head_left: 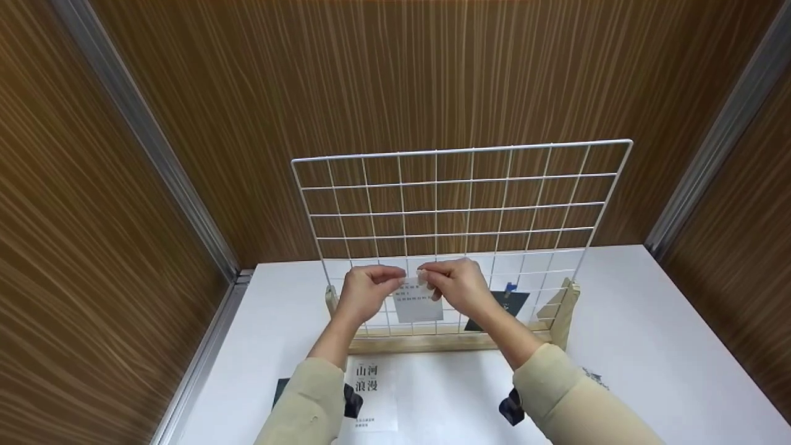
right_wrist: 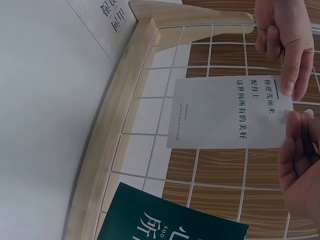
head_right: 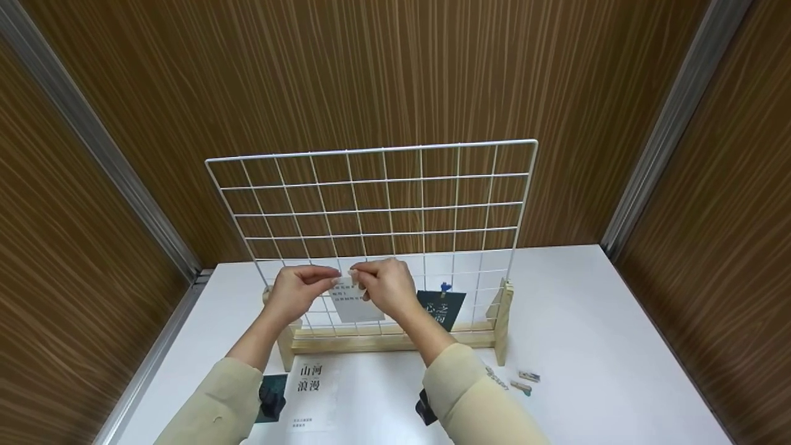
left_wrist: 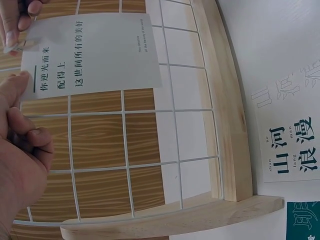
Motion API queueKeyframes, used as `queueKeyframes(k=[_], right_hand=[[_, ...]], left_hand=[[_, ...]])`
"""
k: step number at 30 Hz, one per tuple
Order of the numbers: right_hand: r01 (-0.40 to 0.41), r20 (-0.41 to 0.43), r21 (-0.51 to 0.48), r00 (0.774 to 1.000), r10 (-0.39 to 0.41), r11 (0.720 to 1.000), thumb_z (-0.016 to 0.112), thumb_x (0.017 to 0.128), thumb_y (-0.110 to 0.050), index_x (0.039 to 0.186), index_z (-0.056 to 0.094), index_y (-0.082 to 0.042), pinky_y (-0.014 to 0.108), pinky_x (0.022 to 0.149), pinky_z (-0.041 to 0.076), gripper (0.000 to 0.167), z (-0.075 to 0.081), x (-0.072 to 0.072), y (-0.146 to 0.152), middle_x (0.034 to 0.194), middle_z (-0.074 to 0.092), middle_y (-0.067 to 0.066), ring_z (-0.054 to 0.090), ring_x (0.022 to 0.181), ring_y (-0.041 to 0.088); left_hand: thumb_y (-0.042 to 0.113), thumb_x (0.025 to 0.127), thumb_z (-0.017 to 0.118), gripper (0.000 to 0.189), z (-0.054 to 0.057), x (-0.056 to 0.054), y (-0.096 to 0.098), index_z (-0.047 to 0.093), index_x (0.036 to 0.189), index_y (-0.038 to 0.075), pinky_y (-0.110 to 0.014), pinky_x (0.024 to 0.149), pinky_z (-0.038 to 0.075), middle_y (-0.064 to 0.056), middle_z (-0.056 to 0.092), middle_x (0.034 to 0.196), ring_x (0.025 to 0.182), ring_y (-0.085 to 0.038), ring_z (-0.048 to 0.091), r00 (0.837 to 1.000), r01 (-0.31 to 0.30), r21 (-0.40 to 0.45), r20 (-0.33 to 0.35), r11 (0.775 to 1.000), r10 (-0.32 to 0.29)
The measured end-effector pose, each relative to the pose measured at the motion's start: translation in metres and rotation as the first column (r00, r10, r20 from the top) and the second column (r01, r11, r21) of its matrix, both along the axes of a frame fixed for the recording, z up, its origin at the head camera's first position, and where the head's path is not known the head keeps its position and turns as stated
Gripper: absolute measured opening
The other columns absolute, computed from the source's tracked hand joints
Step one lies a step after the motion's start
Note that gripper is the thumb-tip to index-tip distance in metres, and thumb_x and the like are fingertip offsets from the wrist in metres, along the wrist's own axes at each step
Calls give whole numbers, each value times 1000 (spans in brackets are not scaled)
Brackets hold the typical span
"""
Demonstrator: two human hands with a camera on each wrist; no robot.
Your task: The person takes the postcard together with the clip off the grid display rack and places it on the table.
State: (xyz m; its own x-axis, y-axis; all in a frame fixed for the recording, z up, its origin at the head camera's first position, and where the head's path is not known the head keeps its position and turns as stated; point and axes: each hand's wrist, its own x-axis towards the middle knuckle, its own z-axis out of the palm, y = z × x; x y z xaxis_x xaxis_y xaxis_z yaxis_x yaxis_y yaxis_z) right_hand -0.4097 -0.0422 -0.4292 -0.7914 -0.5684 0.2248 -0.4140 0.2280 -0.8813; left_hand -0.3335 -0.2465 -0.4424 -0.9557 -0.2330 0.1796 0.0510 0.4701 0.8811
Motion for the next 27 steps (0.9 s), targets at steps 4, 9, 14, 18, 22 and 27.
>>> queueKeyframes(k=[4,9,14,18,22,27], right_hand=[[8,28,-5,1000,-8,1000,67,105,-8,116,81,-2,49,70,63,18,0,-1,0,84,73,8,68,65,16],[11,40,-14,999,-11,1000,68,105,-8,115,81,-3,48,69,62,18,0,-1,-1,84,73,8,67,65,16],[13,58,-35,998,-11,999,68,104,-7,115,81,-2,43,67,62,18,-4,-1,-1,84,74,9,67,65,15],[18,84,-46,996,-14,999,68,104,-8,116,81,-3,38,67,62,18,-6,-2,0,87,75,9,67,66,15],[17,96,-55,995,-12,998,69,104,-9,116,82,-5,29,66,59,18,-7,-1,1,90,75,11,66,67,15],[2,91,-79,996,5,997,69,104,-9,116,81,-5,25,65,58,18,-11,-3,0,90,75,12,66,67,15]], left_hand=[[15,99,78,13,1,-1,-1,84,110,17,-36,93,60,5,80,106,104,-14,75,1000,4,-4,3,1000,-4],[16,99,78,13,0,-2,-1,84,110,18,-36,94,60,5,81,106,105,-14,75,1000,4,-12,1,1000,-4],[17,100,77,15,-2,-1,-1,83,113,14,-36,94,60,5,80,107,106,-15,75,1000,1,-14,3,1000,-1],[17,100,77,16,-2,-1,0,83,114,12,-35,93,60,5,80,107,106,-15,75,1000,7,-12,-2,1000,-7],[16,100,77,16,-2,-1,0,83,114,11,-35,93,60,4,81,106,105,-15,75,1000,15,-10,-5,1000,-15],[15,100,77,14,-1,-1,-1,83,112,15,-35,92,60,4,81,104,103,-14,75,1000,12,-6,-3,1000,-12]])
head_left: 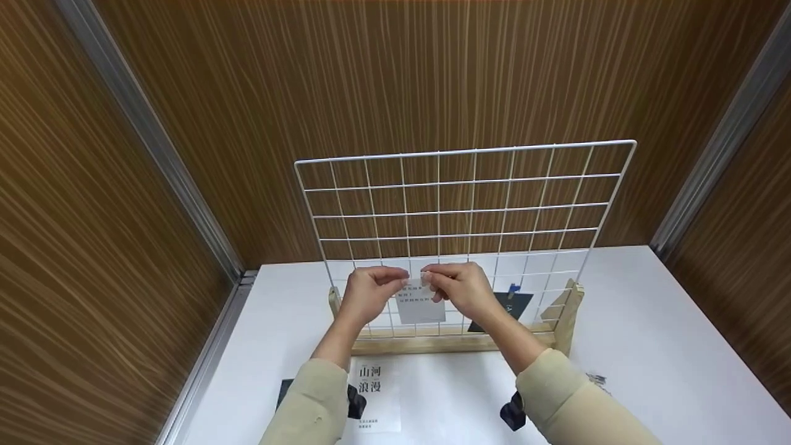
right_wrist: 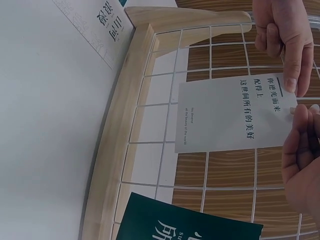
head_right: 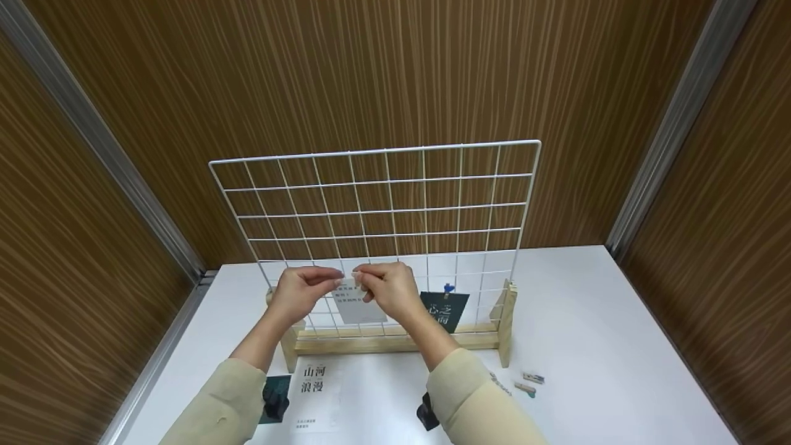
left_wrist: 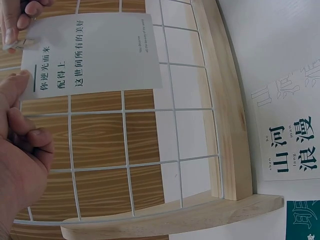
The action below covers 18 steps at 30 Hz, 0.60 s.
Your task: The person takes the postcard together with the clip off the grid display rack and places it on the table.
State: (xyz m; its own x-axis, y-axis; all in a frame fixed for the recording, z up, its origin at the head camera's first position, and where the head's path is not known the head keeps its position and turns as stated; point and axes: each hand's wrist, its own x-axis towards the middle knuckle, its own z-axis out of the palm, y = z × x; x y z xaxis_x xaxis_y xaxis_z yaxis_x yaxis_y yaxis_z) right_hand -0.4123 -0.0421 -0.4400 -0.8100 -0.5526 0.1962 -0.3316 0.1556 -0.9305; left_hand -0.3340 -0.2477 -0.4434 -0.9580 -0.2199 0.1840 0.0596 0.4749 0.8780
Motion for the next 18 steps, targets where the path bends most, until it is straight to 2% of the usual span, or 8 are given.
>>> queueKeyframes(k=[12,18], right_hand=[[4,18,-36,1000,-3,999,70,104,-13,118,81,-7,25,68,60,19,-6,0,1,92,76,13,68,69,17],[27,42,-52,999,-25,998,70,104,-14,117,82,-9,26,70,60,18,-7,1,0,86,73,10,69,70,18]], left_hand=[[15,100,76,14,1,1,1,83,113,15,-34,93,60,5,80,108,106,-15,75,1000,1,3,10,1000,-1],[15,100,76,14,1,1,1,83,113,16,-35,93,60,4,80,108,105,-15,75,1000,-2,5,9,1000,2]])
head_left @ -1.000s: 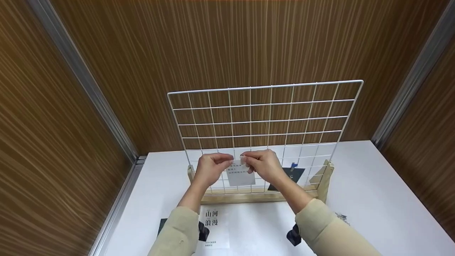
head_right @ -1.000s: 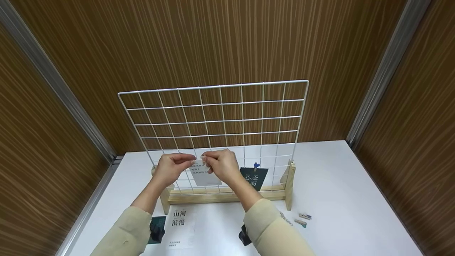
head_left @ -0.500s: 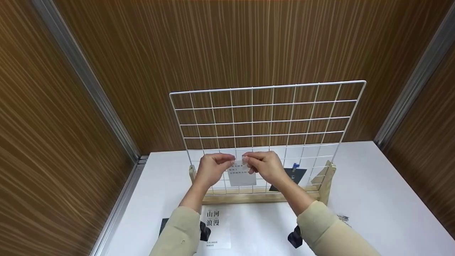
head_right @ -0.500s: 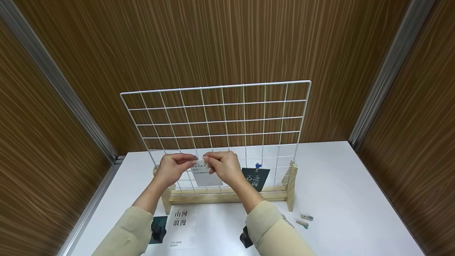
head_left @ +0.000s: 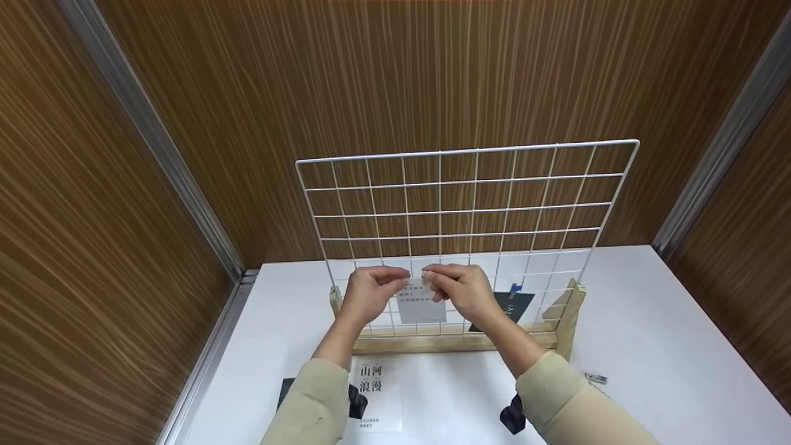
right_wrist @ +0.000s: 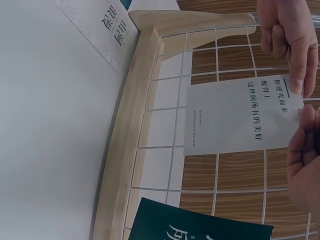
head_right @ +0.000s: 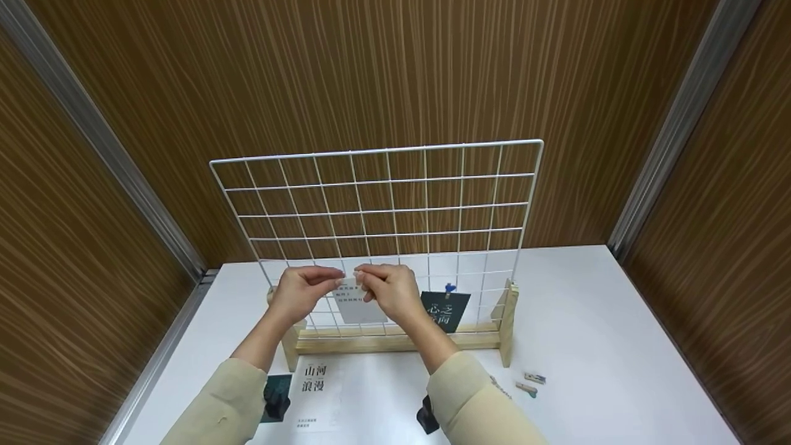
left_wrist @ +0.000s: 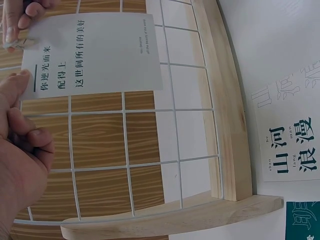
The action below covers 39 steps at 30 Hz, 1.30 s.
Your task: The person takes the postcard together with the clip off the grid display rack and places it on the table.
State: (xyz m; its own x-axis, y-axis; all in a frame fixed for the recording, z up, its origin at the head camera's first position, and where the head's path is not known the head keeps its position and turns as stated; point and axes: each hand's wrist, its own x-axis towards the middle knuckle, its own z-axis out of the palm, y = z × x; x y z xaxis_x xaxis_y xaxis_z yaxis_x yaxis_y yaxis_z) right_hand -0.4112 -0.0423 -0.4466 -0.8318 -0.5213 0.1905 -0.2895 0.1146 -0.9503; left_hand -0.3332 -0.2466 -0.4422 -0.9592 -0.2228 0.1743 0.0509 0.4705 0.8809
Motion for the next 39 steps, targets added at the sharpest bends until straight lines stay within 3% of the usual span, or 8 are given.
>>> queueKeyframes(k=[9,21,30,36,39], right_hand=[[11,32,-55,999,-9,998,69,105,-11,118,81,-5,24,68,59,19,-1,2,2,83,72,10,67,68,16],[-35,116,-166,992,55,986,69,105,-13,124,76,1,27,71,60,24,-3,11,18,84,69,8,67,72,15],[-71,38,-111,996,75,991,71,104,-15,126,75,3,26,71,58,28,-3,17,38,113,74,22,71,80,19],[-64,30,-108,997,68,992,72,103,-14,125,74,4,28,71,59,29,-9,21,54,110,75,22,73,82,20],[-58,33,-120,997,63,991,73,102,-12,124,75,3,28,71,60,27,-12,25,62,105,76,14,73,82,19]], left_hand=[[15,100,77,14,-1,-2,1,83,112,13,-35,92,60,4,81,106,104,-14,75,1000,8,-1,-10,1000,-8],[15,99,78,14,-1,-2,2,83,112,13,-34,90,61,4,81,104,101,-14,76,1000,-1,-12,-10,1000,1],[14,99,77,15,0,-3,2,82,114,14,-32,92,60,4,80,106,104,-15,76,1000,-23,-7,-1,1000,23],[14,99,77,16,3,-1,3,82,114,13,-32,92,60,4,80,105,104,-14,75,1000,-23,-2,15,1000,23],[14,99,77,15,5,1,4,82,113,13,-26,82,60,4,80,104,100,-13,76,1000,-24,-12,13,1000,24]])
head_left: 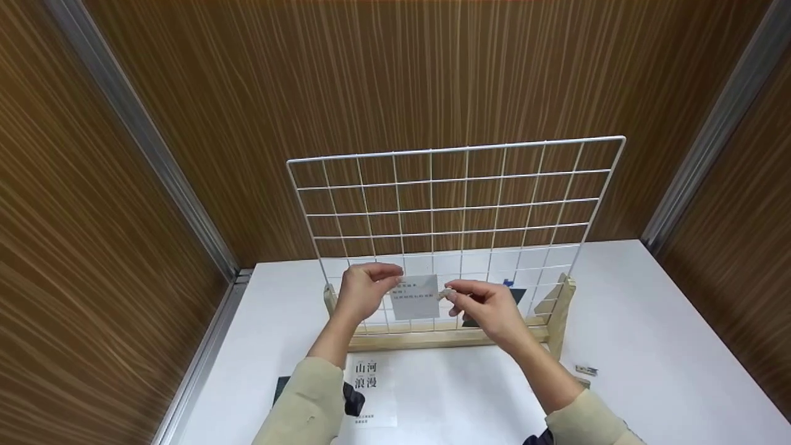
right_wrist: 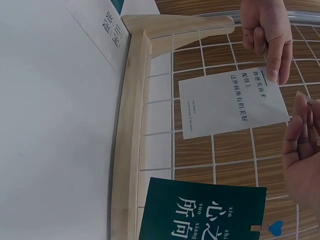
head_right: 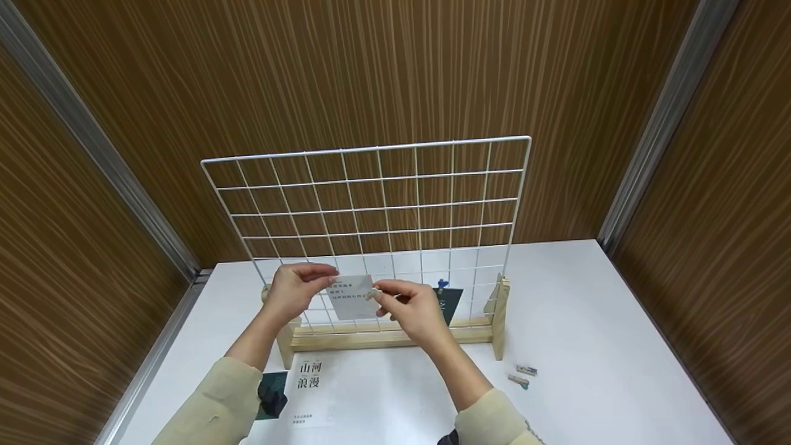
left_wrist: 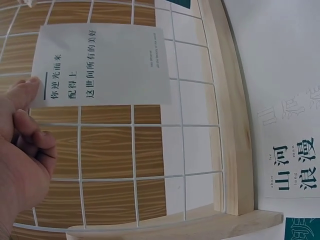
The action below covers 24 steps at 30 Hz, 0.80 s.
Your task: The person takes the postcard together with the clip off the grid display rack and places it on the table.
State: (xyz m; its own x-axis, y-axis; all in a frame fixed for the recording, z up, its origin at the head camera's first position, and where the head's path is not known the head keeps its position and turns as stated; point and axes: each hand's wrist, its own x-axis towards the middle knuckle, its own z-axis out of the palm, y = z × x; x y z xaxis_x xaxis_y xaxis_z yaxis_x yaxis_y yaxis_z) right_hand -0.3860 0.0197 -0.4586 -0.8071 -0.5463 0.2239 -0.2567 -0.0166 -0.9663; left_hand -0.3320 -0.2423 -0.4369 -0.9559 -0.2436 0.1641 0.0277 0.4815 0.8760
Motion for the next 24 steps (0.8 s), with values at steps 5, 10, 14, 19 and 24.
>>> queueKeyframes(k=[5,10,14,19,24], right_hand=[[0,39,-59,999,3,998,72,102,-7,124,73,7,31,75,63,27,-6,2,9,100,75,9,74,81,17],[12,67,-71,998,-8,997,71,102,-5,126,71,9,35,80,64,28,-10,5,18,102,75,8,75,83,19],[48,51,-59,998,-45,997,71,101,-4,125,72,9,28,74,62,27,-17,17,26,104,75,13,75,81,16],[106,67,-47,992,-103,993,72,101,-3,123,72,9,27,72,60,26,-20,13,37,108,74,20,75,81,18],[133,71,-30,989,-131,991,71,101,-2,124,72,9,28,72,60,25,-25,9,47,108,73,21,75,81,19]], left_hand=[[12,99,76,14,6,0,0,83,112,14,-23,54,54,4,80,102,88,-20,75,1000,9,3,-3,1000,-9],[8,98,77,13,9,5,-1,83,107,15,-24,51,53,2,80,100,80,-27,72,999,0,45,-40,999,2],[10,98,77,10,9,21,-2,83,104,16,-21,51,50,2,80,99,77,-25,69,998,-8,65,-67,998,12],[11,98,78,9,18,27,-2,83,103,17,-21,52,49,3,79,98,76,-21,66,998,-16,89,-57,996,21],[9,96,78,9,26,29,-2,82,104,14,-22,53,49,0,79,99,76,-19,65,999,5,120,-55,993,1]])
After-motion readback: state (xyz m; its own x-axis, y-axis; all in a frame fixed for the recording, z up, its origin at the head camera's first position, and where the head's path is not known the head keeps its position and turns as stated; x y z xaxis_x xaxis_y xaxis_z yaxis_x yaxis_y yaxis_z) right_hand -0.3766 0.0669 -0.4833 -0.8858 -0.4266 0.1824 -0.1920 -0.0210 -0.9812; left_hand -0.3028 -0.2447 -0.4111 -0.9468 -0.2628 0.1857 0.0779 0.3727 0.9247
